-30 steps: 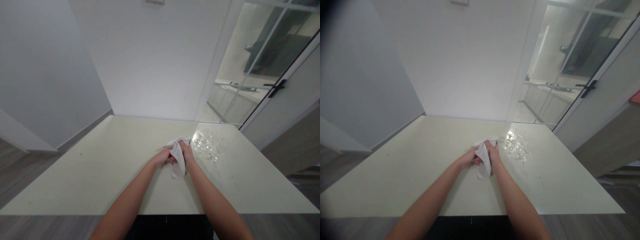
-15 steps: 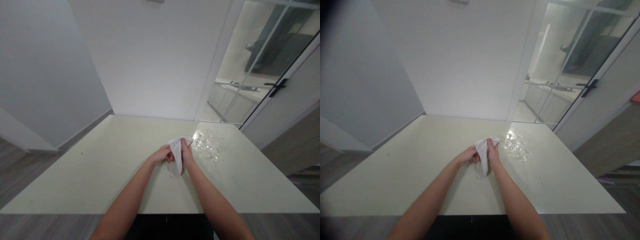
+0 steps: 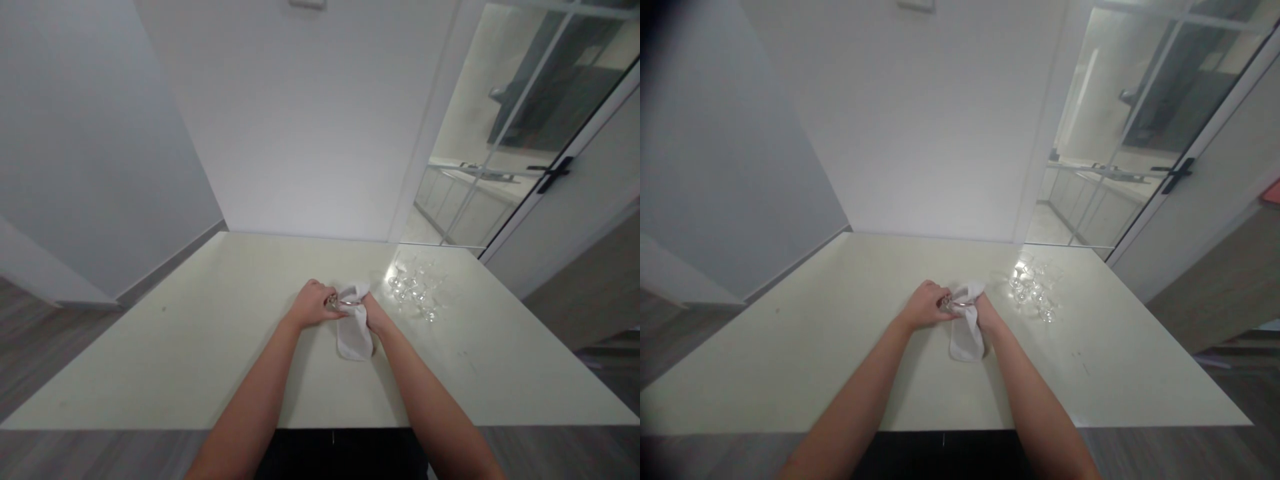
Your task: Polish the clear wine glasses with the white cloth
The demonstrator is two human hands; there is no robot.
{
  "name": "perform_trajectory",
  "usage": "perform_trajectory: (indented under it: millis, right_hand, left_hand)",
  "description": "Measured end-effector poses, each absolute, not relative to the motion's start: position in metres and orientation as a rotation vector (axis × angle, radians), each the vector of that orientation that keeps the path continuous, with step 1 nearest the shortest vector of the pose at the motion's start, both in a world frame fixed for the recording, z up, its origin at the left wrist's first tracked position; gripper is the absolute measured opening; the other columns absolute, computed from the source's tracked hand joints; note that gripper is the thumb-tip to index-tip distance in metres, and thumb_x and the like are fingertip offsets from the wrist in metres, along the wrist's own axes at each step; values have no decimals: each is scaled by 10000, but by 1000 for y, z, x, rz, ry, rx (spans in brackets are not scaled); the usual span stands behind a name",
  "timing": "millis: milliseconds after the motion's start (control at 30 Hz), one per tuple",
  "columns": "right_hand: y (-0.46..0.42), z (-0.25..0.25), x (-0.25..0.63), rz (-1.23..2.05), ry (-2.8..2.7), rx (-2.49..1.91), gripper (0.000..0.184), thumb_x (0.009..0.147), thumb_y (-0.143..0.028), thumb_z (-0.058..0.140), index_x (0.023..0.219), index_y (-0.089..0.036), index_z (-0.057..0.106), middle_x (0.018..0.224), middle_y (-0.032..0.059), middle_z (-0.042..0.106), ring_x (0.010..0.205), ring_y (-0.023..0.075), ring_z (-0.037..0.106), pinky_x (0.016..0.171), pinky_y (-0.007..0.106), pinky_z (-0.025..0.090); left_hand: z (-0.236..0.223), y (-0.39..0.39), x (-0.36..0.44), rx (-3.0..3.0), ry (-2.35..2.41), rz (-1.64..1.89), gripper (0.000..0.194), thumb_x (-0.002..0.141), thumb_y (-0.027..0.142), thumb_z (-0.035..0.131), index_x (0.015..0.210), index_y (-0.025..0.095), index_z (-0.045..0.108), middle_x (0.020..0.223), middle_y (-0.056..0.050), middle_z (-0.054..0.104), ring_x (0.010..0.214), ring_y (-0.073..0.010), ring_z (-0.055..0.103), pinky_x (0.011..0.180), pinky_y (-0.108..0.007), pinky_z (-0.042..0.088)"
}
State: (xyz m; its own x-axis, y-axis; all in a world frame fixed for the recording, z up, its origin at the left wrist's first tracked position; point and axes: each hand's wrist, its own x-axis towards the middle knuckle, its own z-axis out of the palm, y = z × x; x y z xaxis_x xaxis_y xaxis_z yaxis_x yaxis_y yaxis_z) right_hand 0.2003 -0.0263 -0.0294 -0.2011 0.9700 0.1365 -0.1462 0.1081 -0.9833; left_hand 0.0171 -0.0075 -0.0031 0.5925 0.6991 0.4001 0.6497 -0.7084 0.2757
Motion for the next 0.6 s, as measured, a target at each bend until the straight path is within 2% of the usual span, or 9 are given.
perform_trajectory:
  millis: [100,267,400,500,600]
  right_hand:
    - [-24,-34,200,1230,-1342,-920,228,633,-297,724,823,-173,693,824,30,705,786,188,613,744,300,475]
    - [-20,-40,203,1254,-1135,-988,265,631,-396,695,774,-172,701,689,22,678,687,189,599,676,307,469]
    - [-18,-40,209,1199,-1300,-1010,253,677,-375,640,787,-158,710,700,27,683,686,186,600,691,313,472]
    - [-14,-42,213,966,-1548,-1063,196,652,-331,655,741,-164,709,749,39,695,737,202,600,766,347,466]
    - [-13,-45,213,838,-1609,-1090,157,606,-309,684,704,-188,707,792,52,702,781,226,598,832,384,447]
  left_hand:
    - [-5,-6,17,2832,1150,886,590,671,675,631,1006,190,607,812,-55,648,843,-219,593,901,-389,380]
    - [-5,-6,18,2953,1064,1001,481,811,602,531,1063,197,598,953,-81,666,942,-206,596,1031,-416,323]
    - [-5,-8,16,2946,1060,848,521,832,614,490,1115,190,597,863,-66,688,841,-195,625,870,-355,409]
    - [-5,-9,14,2919,1109,678,466,877,596,422,983,204,649,726,-44,678,703,-174,623,736,-312,408]
    - [-4,-8,14,2917,1170,681,478,873,603,421,852,191,662,675,-48,659,672,-173,609,753,-324,404]
